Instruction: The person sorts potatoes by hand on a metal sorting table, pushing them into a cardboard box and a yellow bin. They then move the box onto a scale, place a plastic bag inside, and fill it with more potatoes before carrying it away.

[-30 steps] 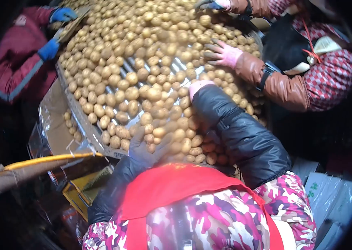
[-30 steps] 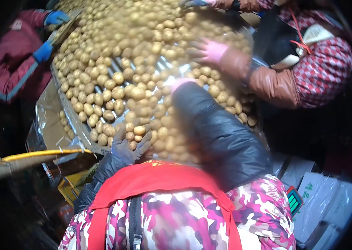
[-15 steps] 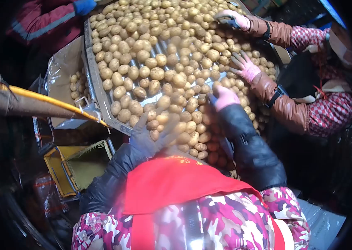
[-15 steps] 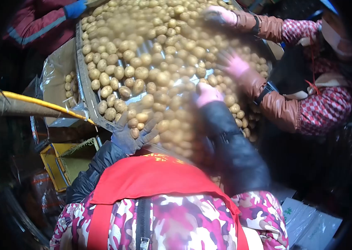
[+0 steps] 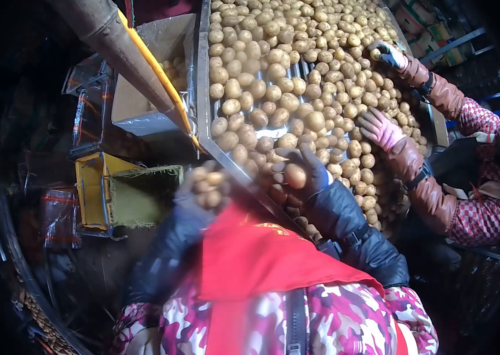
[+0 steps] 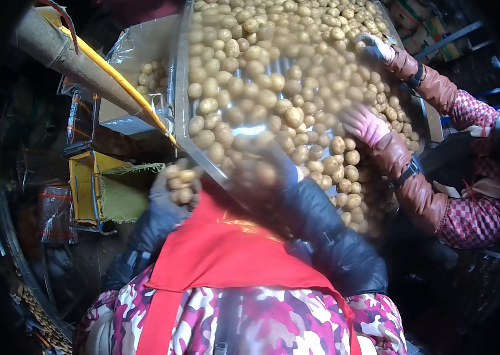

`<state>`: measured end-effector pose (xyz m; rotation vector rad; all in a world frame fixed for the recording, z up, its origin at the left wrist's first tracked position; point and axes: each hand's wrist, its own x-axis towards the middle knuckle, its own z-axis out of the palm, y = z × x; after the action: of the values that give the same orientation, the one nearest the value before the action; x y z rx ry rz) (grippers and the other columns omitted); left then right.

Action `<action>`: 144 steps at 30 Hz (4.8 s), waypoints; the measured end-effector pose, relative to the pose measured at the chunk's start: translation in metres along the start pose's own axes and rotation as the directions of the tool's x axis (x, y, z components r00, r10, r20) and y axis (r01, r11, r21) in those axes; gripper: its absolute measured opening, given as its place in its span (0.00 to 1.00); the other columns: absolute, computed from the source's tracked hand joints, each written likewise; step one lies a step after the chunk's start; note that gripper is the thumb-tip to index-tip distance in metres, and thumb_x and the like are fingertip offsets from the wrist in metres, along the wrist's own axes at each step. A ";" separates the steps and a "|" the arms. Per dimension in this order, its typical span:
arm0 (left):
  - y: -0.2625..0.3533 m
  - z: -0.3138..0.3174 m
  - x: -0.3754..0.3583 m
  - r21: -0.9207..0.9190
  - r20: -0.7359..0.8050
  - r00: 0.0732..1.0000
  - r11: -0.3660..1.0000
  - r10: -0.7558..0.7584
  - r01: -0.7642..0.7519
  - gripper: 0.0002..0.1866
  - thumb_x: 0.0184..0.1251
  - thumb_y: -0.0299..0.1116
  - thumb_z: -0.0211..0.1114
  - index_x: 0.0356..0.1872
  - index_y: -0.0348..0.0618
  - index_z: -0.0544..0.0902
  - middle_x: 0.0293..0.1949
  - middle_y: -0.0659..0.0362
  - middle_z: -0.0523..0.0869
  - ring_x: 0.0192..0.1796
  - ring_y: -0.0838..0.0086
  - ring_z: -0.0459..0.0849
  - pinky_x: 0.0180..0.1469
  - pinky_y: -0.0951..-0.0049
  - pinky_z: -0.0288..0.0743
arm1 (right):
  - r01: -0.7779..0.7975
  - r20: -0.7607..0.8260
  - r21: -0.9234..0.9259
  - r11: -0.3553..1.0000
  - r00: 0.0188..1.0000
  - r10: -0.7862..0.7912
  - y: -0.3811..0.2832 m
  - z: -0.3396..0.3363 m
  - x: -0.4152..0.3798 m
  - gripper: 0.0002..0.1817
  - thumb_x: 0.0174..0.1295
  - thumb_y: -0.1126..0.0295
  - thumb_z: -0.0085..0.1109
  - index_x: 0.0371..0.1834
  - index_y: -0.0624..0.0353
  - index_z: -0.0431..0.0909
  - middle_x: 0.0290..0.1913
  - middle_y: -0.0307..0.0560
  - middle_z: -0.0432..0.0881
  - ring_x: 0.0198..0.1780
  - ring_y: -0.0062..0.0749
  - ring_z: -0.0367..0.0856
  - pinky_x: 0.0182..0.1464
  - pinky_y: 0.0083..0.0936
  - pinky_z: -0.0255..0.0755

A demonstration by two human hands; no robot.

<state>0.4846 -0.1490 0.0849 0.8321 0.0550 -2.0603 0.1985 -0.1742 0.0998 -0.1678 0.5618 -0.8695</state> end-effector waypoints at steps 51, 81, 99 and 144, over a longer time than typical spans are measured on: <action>0.022 -0.026 0.006 0.145 0.089 0.990 0.982 0.105 -0.117 0.19 0.75 0.51 0.67 0.52 0.47 0.82 0.42 0.60 0.83 0.33 0.73 0.78 0.30 0.75 0.73 | -0.136 0.309 -0.721 -0.679 0.814 -0.491 0.000 -0.084 -0.033 0.28 0.65 0.58 0.67 0.69 0.49 0.79 0.76 0.52 0.74 0.76 0.55 0.70 0.83 0.60 0.48; 0.095 -0.089 0.026 0.647 0.059 0.955 0.717 0.292 -0.259 0.24 0.80 0.44 0.59 0.69 0.42 0.80 0.60 0.46 0.86 0.52 0.63 0.89 0.61 0.61 0.82 | 0.052 0.385 -0.716 -0.697 0.861 -0.331 0.005 -0.056 -0.053 0.35 0.61 0.53 0.65 0.72 0.51 0.73 0.76 0.56 0.70 0.77 0.60 0.65 0.77 0.65 0.57; -0.046 0.189 0.254 0.121 0.480 0.870 -0.973 -0.114 -0.194 0.21 0.73 0.36 0.56 0.64 0.58 0.84 0.62 0.58 0.85 0.67 0.57 0.80 0.65 0.53 0.77 | -0.582 -0.005 -0.676 -0.453 0.618 -0.786 0.038 -0.085 -0.141 0.34 0.62 0.47 0.67 0.69 0.53 0.77 0.68 0.52 0.79 0.74 0.51 0.72 0.78 0.66 0.53; -0.131 0.126 0.151 -0.080 0.561 0.401 -0.529 -0.724 -0.845 0.35 0.60 0.57 0.72 0.65 0.51 0.81 0.70 0.51 0.77 0.76 0.47 0.69 0.76 0.32 0.56 | -0.321 -0.443 -0.893 0.314 0.510 -0.737 -0.007 -0.175 -0.139 0.16 0.69 0.57 0.59 0.48 0.54 0.89 0.50 0.56 0.89 0.51 0.50 0.88 0.52 0.40 0.82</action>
<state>0.2611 -0.2209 0.0613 0.0560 -3.0886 -0.4537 0.0295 -0.0580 0.0102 -1.0133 2.0997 -0.7744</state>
